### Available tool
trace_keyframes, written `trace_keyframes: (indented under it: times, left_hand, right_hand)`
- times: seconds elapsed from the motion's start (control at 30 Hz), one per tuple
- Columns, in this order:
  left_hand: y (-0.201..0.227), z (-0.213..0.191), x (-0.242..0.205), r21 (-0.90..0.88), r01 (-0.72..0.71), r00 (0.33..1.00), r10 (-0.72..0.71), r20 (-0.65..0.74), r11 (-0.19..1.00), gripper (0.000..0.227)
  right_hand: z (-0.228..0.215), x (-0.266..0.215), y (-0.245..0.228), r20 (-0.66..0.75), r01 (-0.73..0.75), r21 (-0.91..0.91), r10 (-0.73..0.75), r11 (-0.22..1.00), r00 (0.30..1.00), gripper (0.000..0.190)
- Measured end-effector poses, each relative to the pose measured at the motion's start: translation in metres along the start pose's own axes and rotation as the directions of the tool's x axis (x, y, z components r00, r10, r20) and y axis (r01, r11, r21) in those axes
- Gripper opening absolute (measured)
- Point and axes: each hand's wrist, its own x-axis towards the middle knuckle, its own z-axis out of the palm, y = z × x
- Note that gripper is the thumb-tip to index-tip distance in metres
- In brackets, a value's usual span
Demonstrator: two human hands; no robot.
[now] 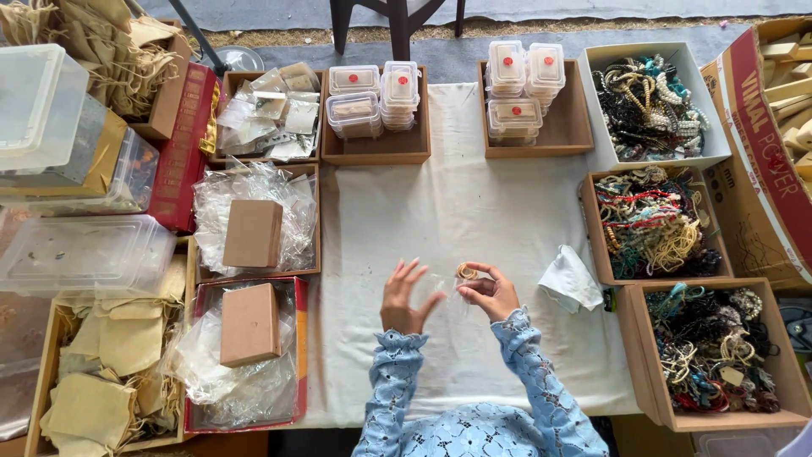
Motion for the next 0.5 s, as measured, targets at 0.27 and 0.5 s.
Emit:
trace_keyframes:
  times: [0.27, 0.5]
  left_hand:
    - [-0.017, 0.023, -0.009, 0.27, -0.524, 0.821, 0.393, 0.415, 0.808, 0.097]
    - [-0.026, 0.035, -0.018, 0.268, -0.488, 0.849, 0.38, 0.368, 0.83, 0.091]
  right_hand:
    - [0.007, -0.004, -0.038, 0.129, 0.064, -0.341, -0.02, 0.938, 0.991, 0.072]
    - [0.004, -0.01, -0.037, 0.095, 0.045, -0.355, -0.012, 0.934, 0.995, 0.071]
